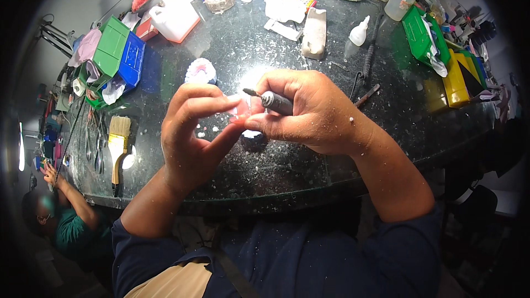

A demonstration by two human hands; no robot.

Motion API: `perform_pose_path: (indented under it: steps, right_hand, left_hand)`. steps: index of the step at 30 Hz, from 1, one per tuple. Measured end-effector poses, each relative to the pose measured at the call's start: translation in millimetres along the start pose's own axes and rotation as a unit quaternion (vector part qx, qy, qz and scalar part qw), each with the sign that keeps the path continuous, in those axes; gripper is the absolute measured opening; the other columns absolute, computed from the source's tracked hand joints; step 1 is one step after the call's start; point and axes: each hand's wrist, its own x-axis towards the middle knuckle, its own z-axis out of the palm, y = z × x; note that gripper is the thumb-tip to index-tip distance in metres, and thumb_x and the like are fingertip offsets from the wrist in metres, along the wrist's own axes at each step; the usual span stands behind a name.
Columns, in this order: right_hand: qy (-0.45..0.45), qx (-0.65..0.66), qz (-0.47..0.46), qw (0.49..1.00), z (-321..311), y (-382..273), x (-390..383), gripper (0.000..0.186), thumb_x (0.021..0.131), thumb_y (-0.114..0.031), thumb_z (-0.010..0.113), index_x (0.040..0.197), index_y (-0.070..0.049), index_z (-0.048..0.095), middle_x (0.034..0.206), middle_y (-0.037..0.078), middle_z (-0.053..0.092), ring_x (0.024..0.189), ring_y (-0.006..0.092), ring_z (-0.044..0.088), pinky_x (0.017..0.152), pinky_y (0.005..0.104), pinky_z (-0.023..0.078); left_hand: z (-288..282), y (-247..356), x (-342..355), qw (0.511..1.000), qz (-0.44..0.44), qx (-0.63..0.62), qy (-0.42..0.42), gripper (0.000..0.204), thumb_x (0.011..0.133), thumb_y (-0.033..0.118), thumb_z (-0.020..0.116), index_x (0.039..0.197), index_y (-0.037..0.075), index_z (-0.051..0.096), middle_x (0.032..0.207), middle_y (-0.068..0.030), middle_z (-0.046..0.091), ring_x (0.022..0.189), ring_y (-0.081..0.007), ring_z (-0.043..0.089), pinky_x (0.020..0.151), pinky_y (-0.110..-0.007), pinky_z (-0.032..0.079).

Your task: The person grinds a denture piece with a rotary tool, fits it onto a dental mold by hand, trims it using a carving tool, and grinds the denture piece again with the rotary tool.

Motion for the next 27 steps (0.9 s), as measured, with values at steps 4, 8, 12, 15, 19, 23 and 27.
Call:
perform_pose_path:
  steps: [4,8,12,15,19,23,27]
  right_hand:
    - [0.027,-0.081,0.013,0.996,-2,-9,1,0.018,0.103,-0.013,0.084,0.114,-0.002,0.075,0.097,0.0,0.071,0.09,0.0058,0.064,0.078,0.0269,0.055]
    - [0.116,-0.194,-0.032,0.974,-6,1,0,0.023,0.102,-0.019,0.086,0.112,-0.002,0.073,0.092,0.004,0.074,0.085,0.0061,0.065,0.073,0.028,0.055]
    - [0.158,-0.217,-0.131,0.954,-5,8,3,0.027,0.101,-0.023,0.085,0.116,-0.002,0.076,0.091,0.007,0.078,0.08,0.0095,0.07,0.073,0.0297,0.058]
    - [0.118,-0.182,-0.075,0.973,1,0,2,0.012,0.104,-0.01,0.079,0.113,-0.002,0.078,0.095,-0.002,0.07,0.079,0.0021,0.056,0.069,0.0215,0.045]
    - [0.116,-0.182,-0.086,0.973,-1,3,1,0.011,0.102,-0.009,0.082,0.109,-0.001,0.08,0.097,0.0,0.073,0.078,0.0014,0.056,0.068,0.0218,0.045]
    - [0.104,-0.16,-0.054,0.98,0,-4,-1,0.013,0.099,-0.009,0.086,0.108,-0.002,0.081,0.098,0.0,0.074,0.077,0.0018,0.054,0.067,0.022,0.044]
    - [0.105,-0.171,-0.058,0.978,3,-6,-1,0.013,0.097,-0.009,0.088,0.107,-0.004,0.082,0.096,-0.003,0.074,0.076,0.0025,0.053,0.066,0.022,0.043]
  left_hand:
    - [5,1,-6,0.955,-0.209,-0.21,0.006,0.042,0.093,0.006,0.094,0.13,0.003,0.075,0.118,-0.0093,0.076,0.112,-0.0192,0.076,0.098,-0.035,0.062]
    - [2,5,-3,0.858,-0.339,-0.385,0.008,0.033,0.105,0.004,0.082,0.134,-0.001,0.069,0.123,-0.0111,0.076,0.115,-0.0188,0.076,0.102,-0.035,0.062]
    - [1,3,-2,0.816,-0.368,-0.445,-0.003,0.022,0.11,0.004,0.074,0.13,-0.003,0.069,0.121,-0.0145,0.08,0.107,-0.0199,0.079,0.1,-0.037,0.065]
    - [0,3,-3,0.832,-0.371,-0.412,-0.009,0.029,0.112,0.014,0.074,0.134,-0.005,0.068,0.117,-0.0151,0.078,0.104,-0.024,0.08,0.102,-0.045,0.068]
    - [1,3,-3,0.825,-0.369,-0.427,-0.011,0.029,0.112,0.014,0.074,0.133,-0.005,0.069,0.117,-0.0149,0.078,0.103,-0.0236,0.08,0.099,-0.045,0.069]
    - [1,2,-4,0.829,-0.361,-0.427,-0.017,0.027,0.112,0.014,0.073,0.132,-0.004,0.069,0.116,-0.0151,0.078,0.104,-0.0232,0.08,0.097,-0.046,0.07]
    - [2,2,-4,0.832,-0.35,-0.43,-0.007,0.027,0.112,0.014,0.073,0.132,-0.004,0.07,0.116,-0.0152,0.079,0.106,-0.0233,0.08,0.096,-0.045,0.07]
